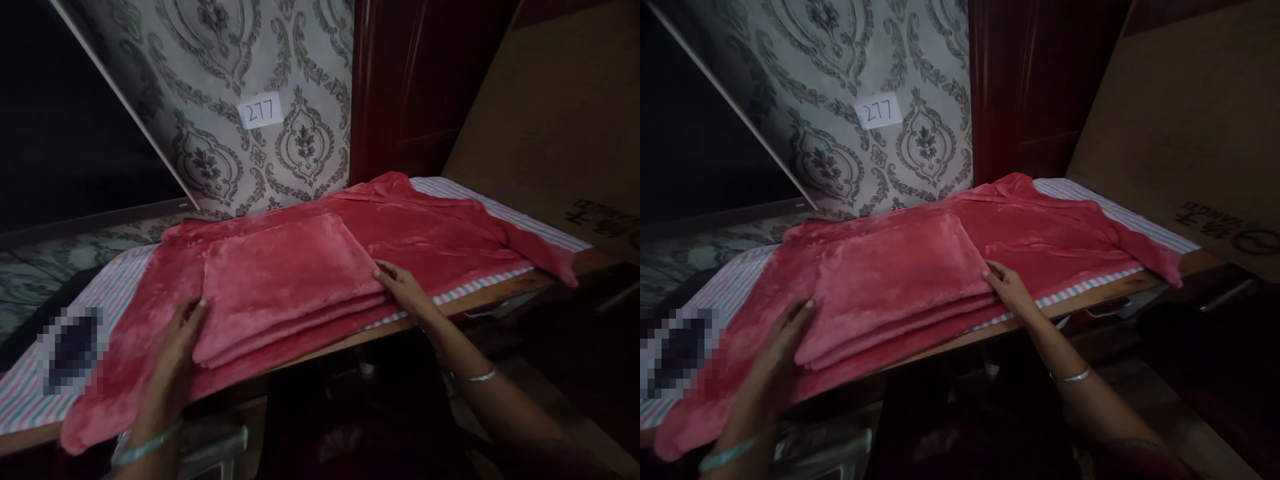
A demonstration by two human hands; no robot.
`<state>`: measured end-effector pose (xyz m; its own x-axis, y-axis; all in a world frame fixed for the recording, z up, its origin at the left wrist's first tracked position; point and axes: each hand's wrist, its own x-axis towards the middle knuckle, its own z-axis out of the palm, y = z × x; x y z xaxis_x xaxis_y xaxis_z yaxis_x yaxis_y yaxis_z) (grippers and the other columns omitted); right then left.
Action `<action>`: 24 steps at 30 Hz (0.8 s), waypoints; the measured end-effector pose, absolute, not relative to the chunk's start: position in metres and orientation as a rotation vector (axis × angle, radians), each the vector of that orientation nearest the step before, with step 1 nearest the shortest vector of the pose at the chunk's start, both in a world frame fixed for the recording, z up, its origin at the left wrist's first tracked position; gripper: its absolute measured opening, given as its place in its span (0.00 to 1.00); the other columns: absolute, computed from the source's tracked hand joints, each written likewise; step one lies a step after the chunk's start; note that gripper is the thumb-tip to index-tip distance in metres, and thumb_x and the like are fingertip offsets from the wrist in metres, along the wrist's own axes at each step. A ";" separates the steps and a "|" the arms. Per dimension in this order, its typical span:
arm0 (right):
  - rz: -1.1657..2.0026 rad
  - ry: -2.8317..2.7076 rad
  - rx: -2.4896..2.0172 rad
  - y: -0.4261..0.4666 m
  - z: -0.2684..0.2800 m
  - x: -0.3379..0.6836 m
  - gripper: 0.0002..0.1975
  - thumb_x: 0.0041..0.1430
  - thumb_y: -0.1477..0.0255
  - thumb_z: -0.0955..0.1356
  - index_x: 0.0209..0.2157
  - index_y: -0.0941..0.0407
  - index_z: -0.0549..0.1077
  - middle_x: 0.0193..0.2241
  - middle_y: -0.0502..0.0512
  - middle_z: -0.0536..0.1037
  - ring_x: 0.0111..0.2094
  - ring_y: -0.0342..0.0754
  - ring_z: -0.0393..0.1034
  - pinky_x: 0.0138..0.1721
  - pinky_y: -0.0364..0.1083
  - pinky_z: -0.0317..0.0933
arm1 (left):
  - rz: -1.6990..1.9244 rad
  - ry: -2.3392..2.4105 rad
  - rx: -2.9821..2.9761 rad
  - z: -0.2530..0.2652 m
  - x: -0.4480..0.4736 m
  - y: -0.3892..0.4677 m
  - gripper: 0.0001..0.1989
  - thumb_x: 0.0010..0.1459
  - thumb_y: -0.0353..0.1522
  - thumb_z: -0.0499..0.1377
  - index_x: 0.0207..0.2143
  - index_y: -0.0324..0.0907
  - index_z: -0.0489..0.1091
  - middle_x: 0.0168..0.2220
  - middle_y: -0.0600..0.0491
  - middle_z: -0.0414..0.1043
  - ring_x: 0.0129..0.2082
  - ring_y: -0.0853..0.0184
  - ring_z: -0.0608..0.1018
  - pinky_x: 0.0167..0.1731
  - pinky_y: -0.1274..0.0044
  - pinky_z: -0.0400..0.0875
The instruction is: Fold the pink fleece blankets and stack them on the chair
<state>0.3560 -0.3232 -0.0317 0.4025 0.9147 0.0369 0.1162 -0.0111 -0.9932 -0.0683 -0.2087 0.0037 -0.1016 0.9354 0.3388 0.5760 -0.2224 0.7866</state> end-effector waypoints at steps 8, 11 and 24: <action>0.816 -0.889 -1.447 -0.332 -0.039 0.356 0.36 0.46 0.45 0.72 0.49 0.58 0.75 0.23 0.46 0.69 0.20 0.41 0.59 0.22 0.42 0.57 | 1.349 1.704 1.567 -0.032 -0.083 -0.281 0.33 0.49 0.57 0.62 0.48 0.43 0.71 0.43 0.48 0.77 0.45 0.57 0.78 0.46 0.67 0.75; 0.737 -0.963 -1.487 -0.341 -0.047 0.359 0.33 0.47 0.46 0.73 0.46 0.56 0.76 0.28 0.51 0.75 0.27 0.46 0.68 0.29 0.44 0.66 | 1.320 1.752 1.722 -0.040 -0.082 -0.290 0.35 0.49 0.55 0.62 0.51 0.42 0.69 0.42 0.47 0.76 0.40 0.58 0.78 0.42 0.66 0.75; 0.726 -1.310 -1.472 -0.357 -0.057 0.365 0.49 0.54 0.53 0.73 0.72 0.51 0.51 0.36 0.54 0.79 0.27 0.49 0.72 0.28 0.47 0.71 | 1.165 1.448 2.053 -0.039 -0.089 -0.292 0.28 0.61 0.39 0.56 0.63 0.44 0.64 0.59 0.44 0.70 0.56 0.59 0.72 0.60 0.65 0.64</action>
<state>0.3647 -0.3574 -0.0567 0.2346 0.9564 0.1738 0.3598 0.0806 -0.9296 -0.0886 -0.2925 -0.0388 0.1299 0.9017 0.4124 0.5960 -0.4034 0.6943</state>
